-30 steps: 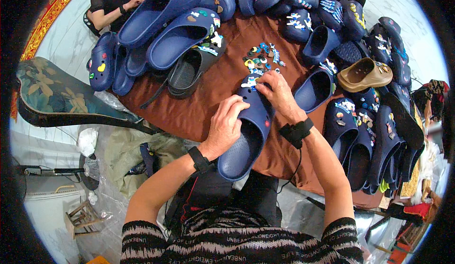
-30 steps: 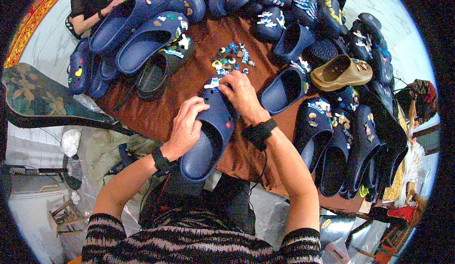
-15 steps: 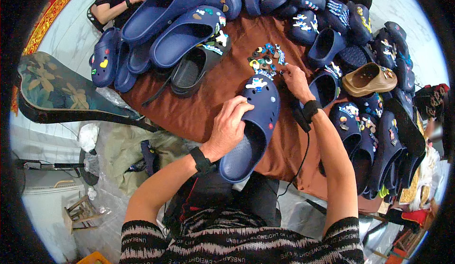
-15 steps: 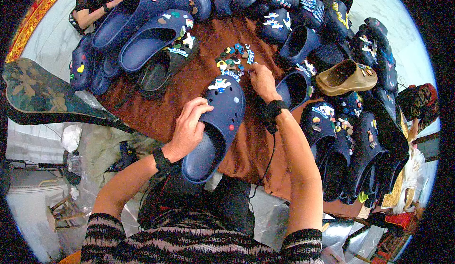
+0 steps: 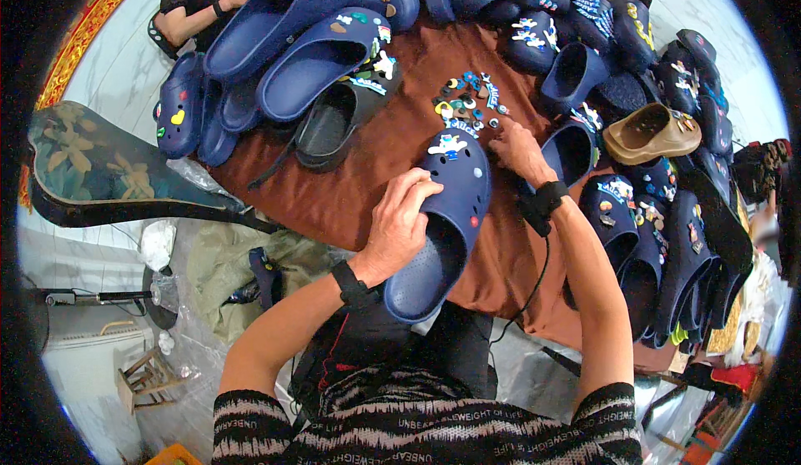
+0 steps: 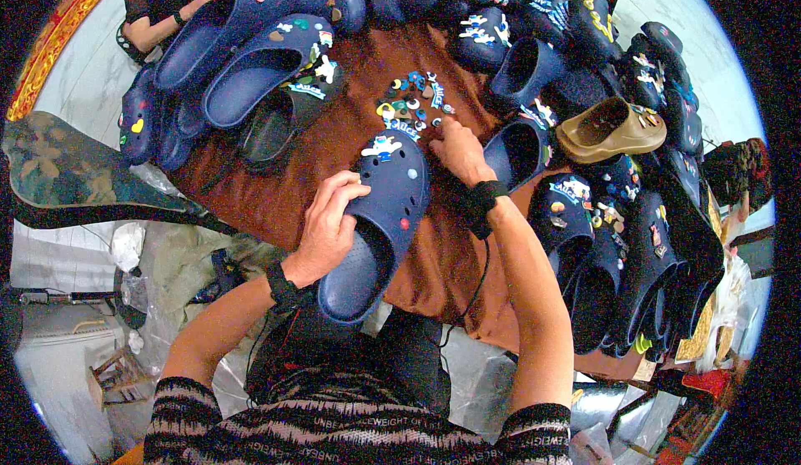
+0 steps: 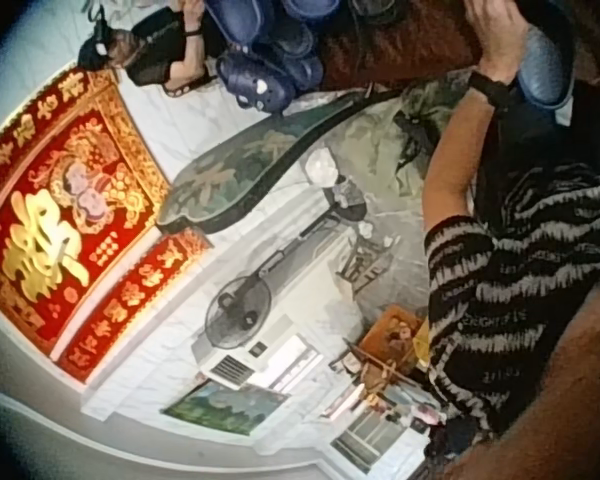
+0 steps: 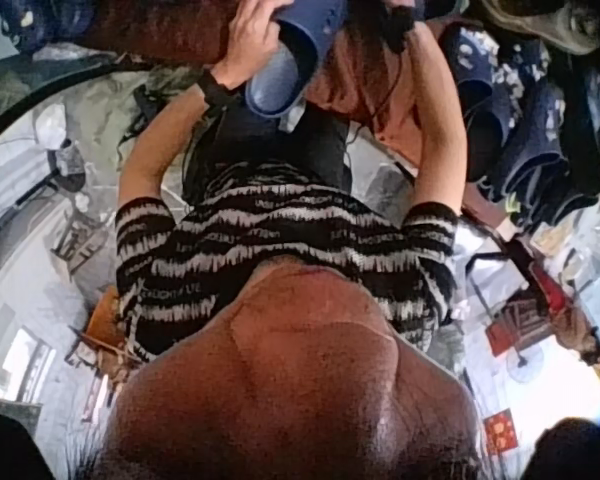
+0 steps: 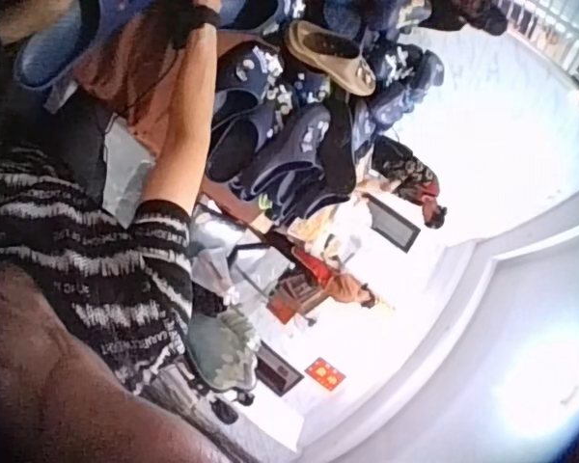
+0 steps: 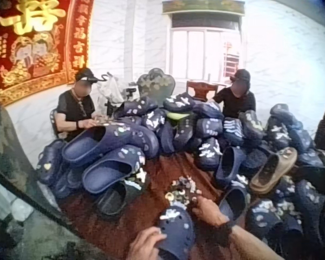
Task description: Manually attaching decorative charms and jigsaw pieces to the upper of foam clogs.
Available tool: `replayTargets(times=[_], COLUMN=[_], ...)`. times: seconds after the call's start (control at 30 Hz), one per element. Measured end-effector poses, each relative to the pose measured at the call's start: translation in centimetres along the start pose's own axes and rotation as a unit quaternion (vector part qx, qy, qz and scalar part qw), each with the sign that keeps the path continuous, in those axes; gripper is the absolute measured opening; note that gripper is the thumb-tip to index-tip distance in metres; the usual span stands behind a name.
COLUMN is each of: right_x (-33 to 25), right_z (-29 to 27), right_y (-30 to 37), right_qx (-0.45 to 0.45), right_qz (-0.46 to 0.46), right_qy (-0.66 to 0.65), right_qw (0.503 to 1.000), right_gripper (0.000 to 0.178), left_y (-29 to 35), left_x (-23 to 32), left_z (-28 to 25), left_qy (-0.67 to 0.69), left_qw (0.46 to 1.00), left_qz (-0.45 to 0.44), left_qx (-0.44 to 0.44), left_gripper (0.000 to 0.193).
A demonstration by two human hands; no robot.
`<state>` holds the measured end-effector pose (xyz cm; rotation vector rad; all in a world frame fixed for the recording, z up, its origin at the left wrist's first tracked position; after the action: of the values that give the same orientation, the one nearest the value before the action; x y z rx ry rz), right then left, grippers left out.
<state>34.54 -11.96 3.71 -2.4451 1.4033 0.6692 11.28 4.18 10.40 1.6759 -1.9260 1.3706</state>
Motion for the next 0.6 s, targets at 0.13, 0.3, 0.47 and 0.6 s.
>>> replayTargets(times=[0.13, 0.3, 0.47, 0.6], right_x=[-1.8, -4.8, -4.8, -5.0], right_z=[-0.6, 0.8, 1.2, 1.3], right_y=[-0.8, -2.4, -2.9, -2.8], right_qx=[0.042, -0.041, -0.019, -0.005], right_qz=[-0.079, -0.133, -0.180, -0.165], right_qy=[-0.083, -0.180, -0.064, -0.021], right_qw=[0.993, 0.974, 0.981, 0.986], right_gripper=[0.030, 0.029, 0.030, 0.030], left_y=[-0.1, 0.0, -0.1, 0.0], left_x=[0.1, -0.1, 0.0, -0.1], left_z=[0.1, 0.1, 0.2, 0.1], left_qy=[-0.003, -0.006, -0.006, -0.008], left_qw=[1.000, 1.000, 1.000, 1.000], left_qz=[0.007, 0.001, 0.002, 0.000], left_qx=[0.004, -0.001, -0.001, -0.001], left_gripper=[0.049, 0.049, 0.050, 0.050])
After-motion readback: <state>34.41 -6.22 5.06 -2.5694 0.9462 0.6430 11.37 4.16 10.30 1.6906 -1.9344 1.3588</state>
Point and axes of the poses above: each hand's wrist, its own y-axis away from the middle knuckle, its own z-axis out of the palm, x = y × z, the point moved 8 cm from there along -y, towards the middle knuckle, and after that the axes turned 3 degrees about -z, right-handed, at the moved point
